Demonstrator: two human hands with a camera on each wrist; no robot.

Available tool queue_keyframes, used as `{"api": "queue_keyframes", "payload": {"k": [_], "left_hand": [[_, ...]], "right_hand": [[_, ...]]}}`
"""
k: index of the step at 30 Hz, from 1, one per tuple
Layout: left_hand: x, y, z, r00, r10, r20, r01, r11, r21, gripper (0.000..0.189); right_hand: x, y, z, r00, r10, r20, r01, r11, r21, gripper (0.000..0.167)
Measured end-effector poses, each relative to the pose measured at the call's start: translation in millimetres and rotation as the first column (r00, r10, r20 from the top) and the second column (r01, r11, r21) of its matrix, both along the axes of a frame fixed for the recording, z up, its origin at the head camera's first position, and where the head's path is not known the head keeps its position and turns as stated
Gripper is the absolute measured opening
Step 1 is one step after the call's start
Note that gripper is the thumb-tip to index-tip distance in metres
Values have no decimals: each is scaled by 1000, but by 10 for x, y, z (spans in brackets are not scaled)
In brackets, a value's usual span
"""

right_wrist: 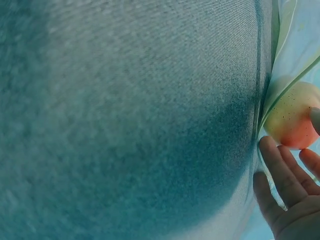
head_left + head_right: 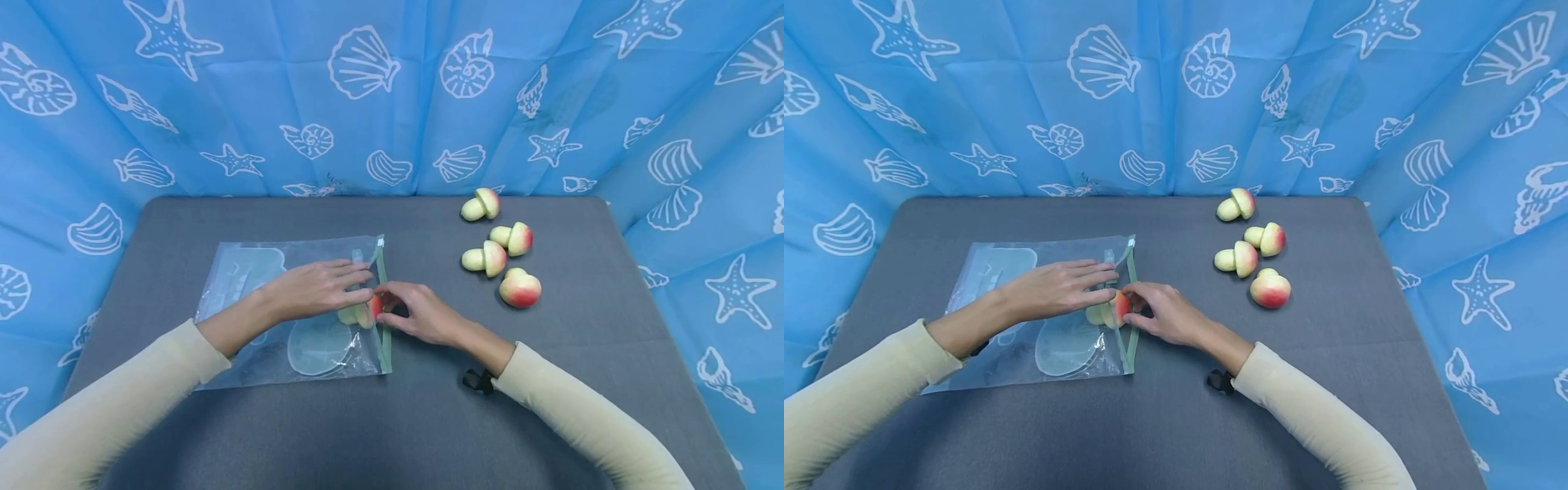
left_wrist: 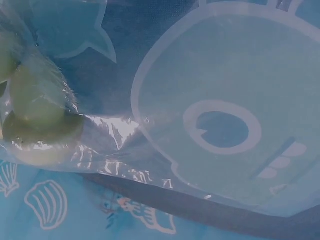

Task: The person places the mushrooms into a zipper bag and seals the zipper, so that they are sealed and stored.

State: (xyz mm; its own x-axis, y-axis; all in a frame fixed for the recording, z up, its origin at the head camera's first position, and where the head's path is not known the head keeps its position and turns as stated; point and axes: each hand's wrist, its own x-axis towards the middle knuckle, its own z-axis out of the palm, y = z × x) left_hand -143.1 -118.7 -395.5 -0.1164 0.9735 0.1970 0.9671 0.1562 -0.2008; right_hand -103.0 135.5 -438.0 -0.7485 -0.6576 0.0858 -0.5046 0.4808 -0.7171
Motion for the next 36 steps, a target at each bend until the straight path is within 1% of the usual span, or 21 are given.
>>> {"api": "queue_keyframes", "payload": {"k": [6,11,17,19,21,23,26,32,36], "left_hand": [[9,-1,-4,1000,3,7,-3,1000,2,45],[14,-2,-15,1000,7,6,-7,1000,-1,45],[6,6,-22,1000,8,1,-8,1000,4,45],[4,7,-25,1000,5,0,-5,1000,9,46],[-1,8,-29,1000,1,-3,-1,1000,15,46],[-5,7,-31,1000,-3,-6,3,1000,22,46],[-9,4,-31,1000,-6,-8,7,1000,29,46],[-8,3,-23,1000,-4,9,4,1000,28,45],[-7,6,-27,1000,-6,23,5,999,32,44]], "right_hand": [[-7,-32,1,1000,-11,-5,12,999,35,41],[-2,-43,-18,1000,-17,-5,17,999,38,38],[-2,-63,-43,999,-30,-39,31,999,26,27],[-2,-72,-43,998,-28,-59,30,999,26,22],[-1,-77,-41,997,-19,-76,21,999,31,21],[2,-77,-36,996,0,-92,3,999,40,23],[7,-70,-36,995,35,-94,-30,998,62,29],[14,-44,-42,996,73,-44,-69,994,83,35],[15,-30,-41,993,103,-50,-98,990,97,38]]}}
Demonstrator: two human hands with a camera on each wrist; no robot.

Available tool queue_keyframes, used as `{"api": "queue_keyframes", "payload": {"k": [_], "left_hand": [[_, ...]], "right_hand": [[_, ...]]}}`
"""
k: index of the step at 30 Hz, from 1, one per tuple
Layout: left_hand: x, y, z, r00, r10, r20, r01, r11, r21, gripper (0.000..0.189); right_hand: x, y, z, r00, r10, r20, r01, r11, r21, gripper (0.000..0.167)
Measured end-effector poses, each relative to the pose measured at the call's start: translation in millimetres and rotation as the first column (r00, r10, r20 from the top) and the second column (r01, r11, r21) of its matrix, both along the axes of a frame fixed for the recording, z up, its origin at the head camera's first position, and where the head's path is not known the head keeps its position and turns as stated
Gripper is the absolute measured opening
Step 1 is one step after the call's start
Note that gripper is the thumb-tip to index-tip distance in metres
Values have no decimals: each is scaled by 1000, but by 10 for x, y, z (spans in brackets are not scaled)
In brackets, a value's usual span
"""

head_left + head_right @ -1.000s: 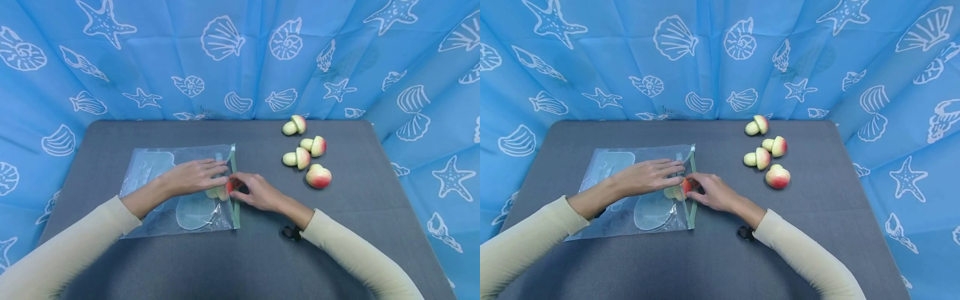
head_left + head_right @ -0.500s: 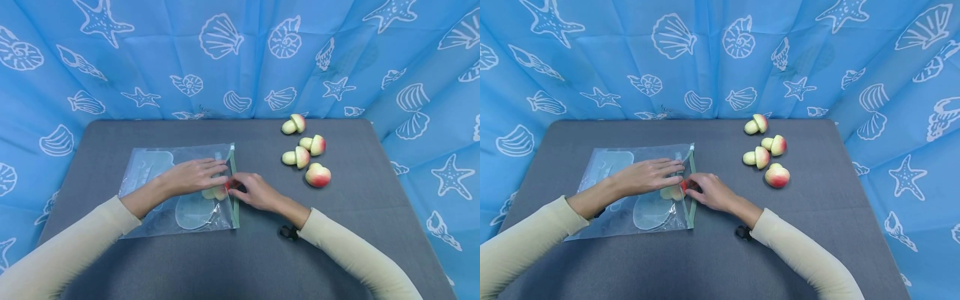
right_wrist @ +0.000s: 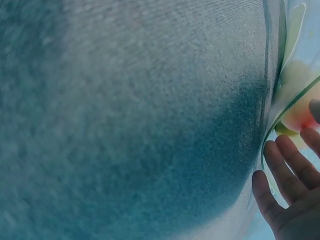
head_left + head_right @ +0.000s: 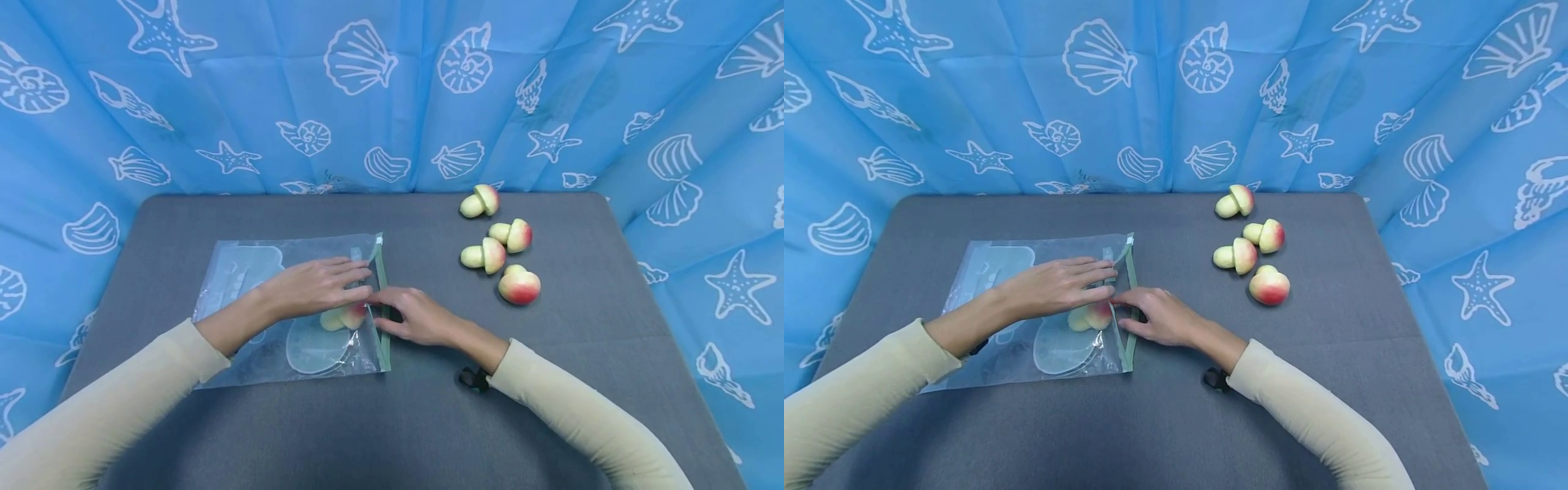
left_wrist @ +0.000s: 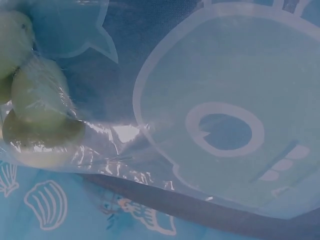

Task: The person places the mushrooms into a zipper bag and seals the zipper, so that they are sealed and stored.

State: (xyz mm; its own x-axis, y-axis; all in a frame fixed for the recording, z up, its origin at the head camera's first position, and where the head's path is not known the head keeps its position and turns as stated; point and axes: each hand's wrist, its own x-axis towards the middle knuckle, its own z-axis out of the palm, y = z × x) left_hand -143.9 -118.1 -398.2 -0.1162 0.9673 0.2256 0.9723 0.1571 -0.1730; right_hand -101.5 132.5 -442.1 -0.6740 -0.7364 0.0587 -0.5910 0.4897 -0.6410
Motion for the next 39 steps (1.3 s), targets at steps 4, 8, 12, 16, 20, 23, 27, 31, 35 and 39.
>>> {"api": "queue_keyframes", "payload": {"k": [4,8,12,16,20,23,27,31,35,39], "left_hand": [[-3,-4,-9,1000,-3,7,3,1000,8,42],[-2,-5,-8,1000,-1,0,1,1000,9,40],[0,-2,-6,1000,-2,-4,2,1000,8,41],[-2,4,-6,1000,-1,-5,1,1000,4,43],[1,5,-3,1000,-1,-7,1,1000,4,44],[2,4,-4,1000,-4,-11,4,1000,5,44],[4,4,-5,1000,-1,-5,1,1000,-3,43],[7,2,-4,1000,4,3,-4,1000,-13,44],[7,1,-15,1000,-1,-11,1,1000,-7,44],[8,4,-28,1000,-6,-27,7,1000,4,41]], "right_hand": [[6,17,0,999,35,-14,-35,999,26,41],[21,39,6,999,43,-11,-43,998,37,44],[31,73,26,999,32,5,-32,998,49,46],[34,127,65,1000,15,18,-16,998,54,47],[38,207,118,1000,-5,20,4,998,65,48],[40,289,158,999,-28,23,26,996,80,50],[42,423,216,998,-65,16,63,994,87,50],[39,573,286,994,-105,-14,106,991,79,49],[41,739,360,987,-151,-58,155,986,67,49],[29,903,423,977,-196,-86,200,979,36,48]]}}
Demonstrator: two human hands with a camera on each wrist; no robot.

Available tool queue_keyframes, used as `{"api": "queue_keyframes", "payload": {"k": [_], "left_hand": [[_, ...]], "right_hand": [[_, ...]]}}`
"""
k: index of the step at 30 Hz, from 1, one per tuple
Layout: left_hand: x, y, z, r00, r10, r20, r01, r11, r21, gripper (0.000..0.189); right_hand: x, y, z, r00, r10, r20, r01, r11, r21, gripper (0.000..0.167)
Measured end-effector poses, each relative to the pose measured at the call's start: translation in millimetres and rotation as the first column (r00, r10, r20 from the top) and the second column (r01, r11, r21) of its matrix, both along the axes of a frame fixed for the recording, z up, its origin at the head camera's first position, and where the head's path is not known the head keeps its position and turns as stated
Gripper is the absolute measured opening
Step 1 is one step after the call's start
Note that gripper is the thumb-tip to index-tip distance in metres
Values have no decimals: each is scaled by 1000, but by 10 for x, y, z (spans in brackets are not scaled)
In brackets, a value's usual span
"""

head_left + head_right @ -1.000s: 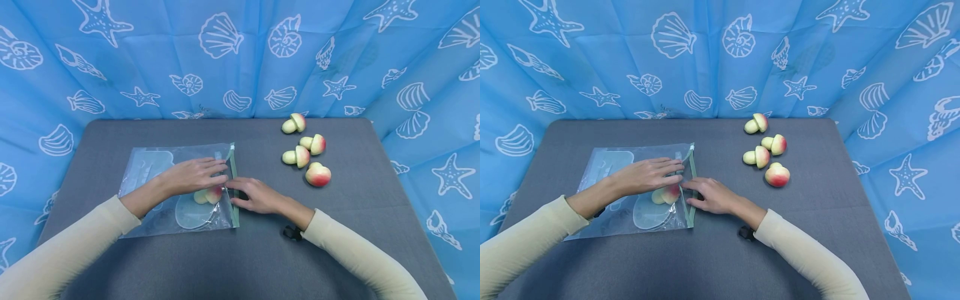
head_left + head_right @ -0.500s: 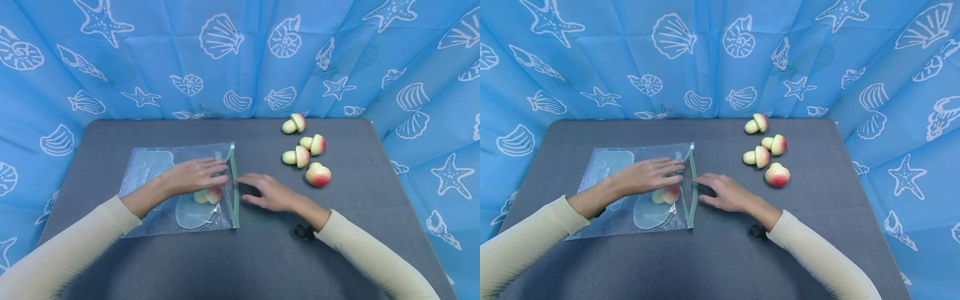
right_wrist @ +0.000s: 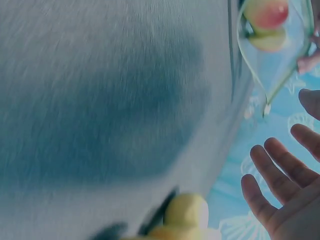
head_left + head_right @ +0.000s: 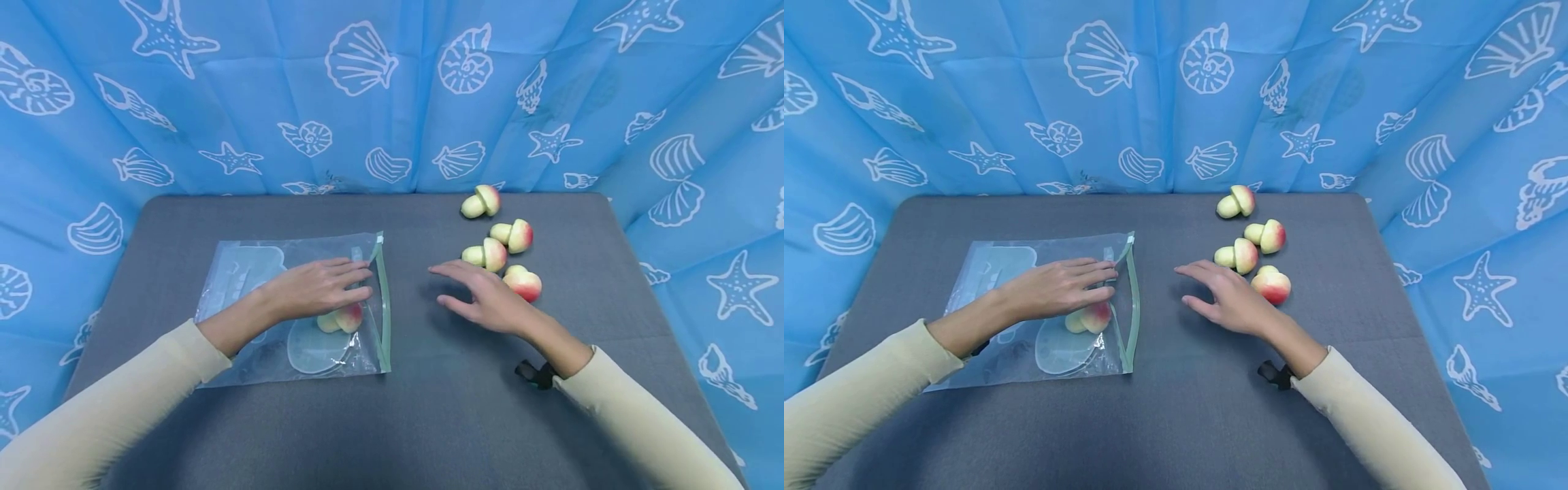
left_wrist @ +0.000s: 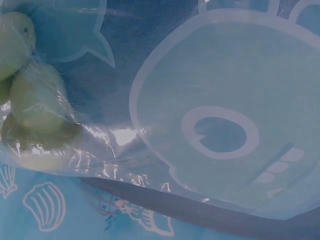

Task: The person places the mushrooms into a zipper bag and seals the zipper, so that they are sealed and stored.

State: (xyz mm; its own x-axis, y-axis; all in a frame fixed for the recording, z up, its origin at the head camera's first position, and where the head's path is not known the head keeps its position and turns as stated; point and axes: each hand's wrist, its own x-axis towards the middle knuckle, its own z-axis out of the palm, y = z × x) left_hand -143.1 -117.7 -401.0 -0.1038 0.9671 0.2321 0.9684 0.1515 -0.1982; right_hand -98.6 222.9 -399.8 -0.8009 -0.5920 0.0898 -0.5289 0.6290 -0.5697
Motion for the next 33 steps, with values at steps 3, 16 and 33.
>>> {"api": "queue_keyframes", "payload": {"k": [3,16,33], "left_hand": [[-1,-1,-5,1000,-1,-1,1,1000,4,37],[-7,2,-4,1000,-2,4,2,1000,0,30],[-9,5,-27,1000,-2,7,2,1000,12,25]], "right_hand": [[-7,104,49,999,-31,-24,30,999,-14,46],[-25,605,89,970,-163,-178,161,987,-22,51],[-20,1225,-92,918,-368,150,383,919,-87,75]]}}
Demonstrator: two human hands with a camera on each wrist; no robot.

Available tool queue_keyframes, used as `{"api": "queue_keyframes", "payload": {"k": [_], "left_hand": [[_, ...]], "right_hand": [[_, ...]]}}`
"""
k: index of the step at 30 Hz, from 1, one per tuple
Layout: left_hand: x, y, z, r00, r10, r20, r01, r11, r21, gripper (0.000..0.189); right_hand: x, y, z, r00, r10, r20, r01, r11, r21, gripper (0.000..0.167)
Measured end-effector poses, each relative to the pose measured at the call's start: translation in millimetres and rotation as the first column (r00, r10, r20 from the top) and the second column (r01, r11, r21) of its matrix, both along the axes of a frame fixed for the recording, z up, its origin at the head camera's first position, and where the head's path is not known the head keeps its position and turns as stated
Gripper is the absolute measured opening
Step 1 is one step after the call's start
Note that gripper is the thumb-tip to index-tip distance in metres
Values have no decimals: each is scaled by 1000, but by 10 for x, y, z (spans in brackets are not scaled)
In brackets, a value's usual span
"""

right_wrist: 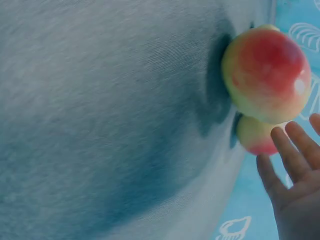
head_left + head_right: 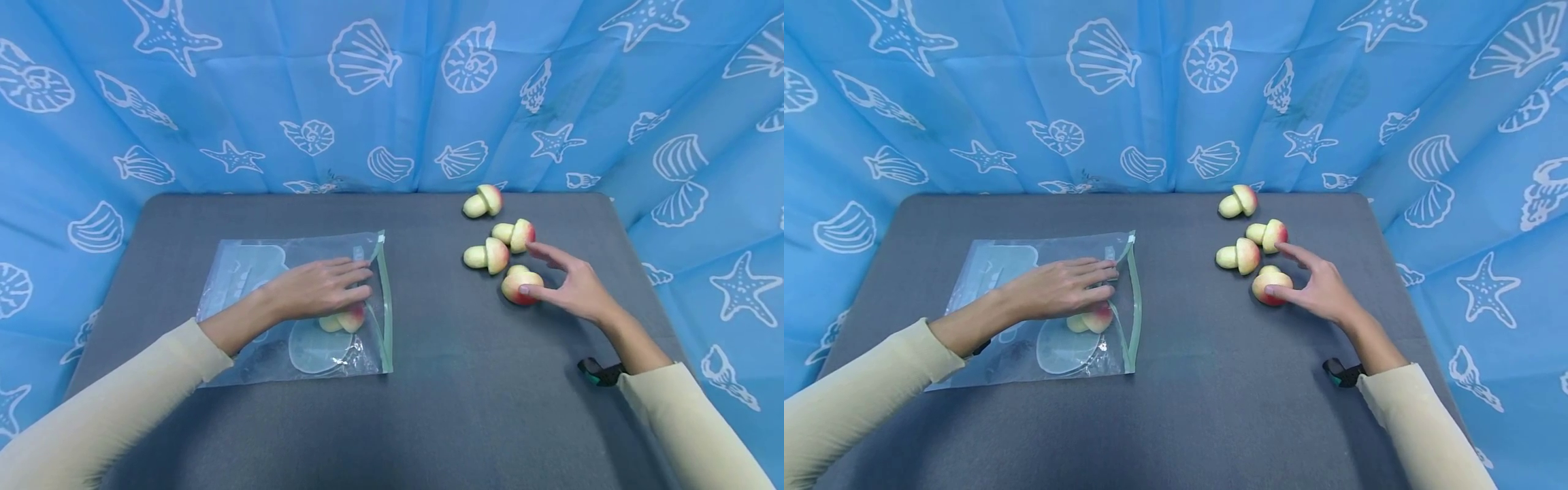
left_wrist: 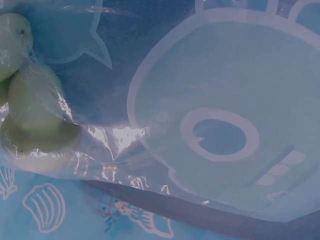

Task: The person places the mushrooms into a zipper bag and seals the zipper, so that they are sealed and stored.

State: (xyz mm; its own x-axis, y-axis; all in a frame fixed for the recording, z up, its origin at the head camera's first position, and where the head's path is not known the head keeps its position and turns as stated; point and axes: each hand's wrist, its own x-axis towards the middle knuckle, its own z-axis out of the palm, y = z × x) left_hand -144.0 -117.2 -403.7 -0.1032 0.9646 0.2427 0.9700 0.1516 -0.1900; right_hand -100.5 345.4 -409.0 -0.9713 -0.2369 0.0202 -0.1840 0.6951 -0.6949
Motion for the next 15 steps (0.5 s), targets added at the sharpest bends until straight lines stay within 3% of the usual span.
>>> {"api": "queue_keyframes", "payload": {"k": [7,15], "left_hand": [[-15,10,-10,1000,7,-3,-7,1000,-15,20],[-14,15,8,1000,8,-7,-8,1000,-16,19]], "right_hand": [[1,82,-78,987,-28,158,40,996,-74,81],[14,114,-143,977,-35,211,56,994,-94,83]]}}
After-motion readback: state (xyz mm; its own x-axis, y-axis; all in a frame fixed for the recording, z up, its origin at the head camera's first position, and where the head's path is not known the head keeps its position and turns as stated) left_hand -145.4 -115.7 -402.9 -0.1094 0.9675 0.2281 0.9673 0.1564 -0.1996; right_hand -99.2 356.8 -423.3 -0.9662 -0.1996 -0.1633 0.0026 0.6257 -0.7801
